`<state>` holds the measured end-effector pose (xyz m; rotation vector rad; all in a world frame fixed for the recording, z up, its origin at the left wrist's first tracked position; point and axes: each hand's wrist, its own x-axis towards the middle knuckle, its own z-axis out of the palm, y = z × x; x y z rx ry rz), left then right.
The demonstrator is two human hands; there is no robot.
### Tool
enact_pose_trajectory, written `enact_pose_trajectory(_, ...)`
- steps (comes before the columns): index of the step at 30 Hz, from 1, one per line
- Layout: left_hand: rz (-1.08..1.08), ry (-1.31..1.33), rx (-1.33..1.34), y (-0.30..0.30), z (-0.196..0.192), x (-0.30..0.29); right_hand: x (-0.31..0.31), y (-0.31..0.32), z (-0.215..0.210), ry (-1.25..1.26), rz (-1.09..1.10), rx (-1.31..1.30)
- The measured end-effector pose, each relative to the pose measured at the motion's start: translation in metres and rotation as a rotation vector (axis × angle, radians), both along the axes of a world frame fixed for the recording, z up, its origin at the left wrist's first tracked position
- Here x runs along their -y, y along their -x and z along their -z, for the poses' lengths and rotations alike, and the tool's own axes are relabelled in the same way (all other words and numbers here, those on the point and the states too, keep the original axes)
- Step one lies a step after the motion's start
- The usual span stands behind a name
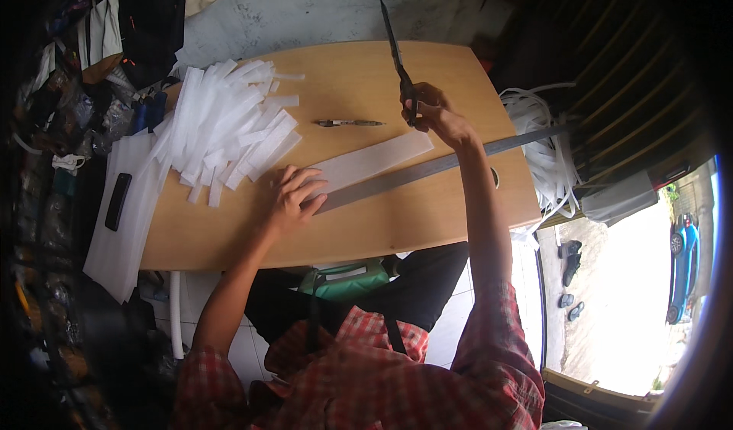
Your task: The person measures and cuts white foam strips into smaller pieces using a ruler, pen, and scissors. They repeatedly mark lengths on the foam, cut along the marks, and stack the cut pieces on the table.
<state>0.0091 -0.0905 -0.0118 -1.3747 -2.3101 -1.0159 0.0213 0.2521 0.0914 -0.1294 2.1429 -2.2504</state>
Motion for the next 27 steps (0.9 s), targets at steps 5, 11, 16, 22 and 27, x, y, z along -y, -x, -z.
enact_pose_trajectory(5,-0.054,0.063,-0.052,0.007,-0.006,0.001,0.032,-0.095,0.001,0.195,-0.012,-0.055)
enact_pose_trajectory(11,-0.076,0.205,-0.053,0.029,-0.025,-0.042,0.081,-0.188,0.039,0.124,0.171,0.207)
enact_pose_trajectory(16,-0.011,0.294,0.199,0.055,-0.024,-0.059,0.112,-0.236,0.048,-0.066,0.251,0.224)
enact_pose_trajectory(22,0.099,0.137,0.534,0.062,-0.077,-0.046,0.11,-0.268,0.055,-0.134,0.209,0.259)
enact_pose_trajectory(27,0.305,-0.048,0.684,0.041,-0.113,-0.029,0.118,-0.261,0.054,-0.206,0.127,0.255)
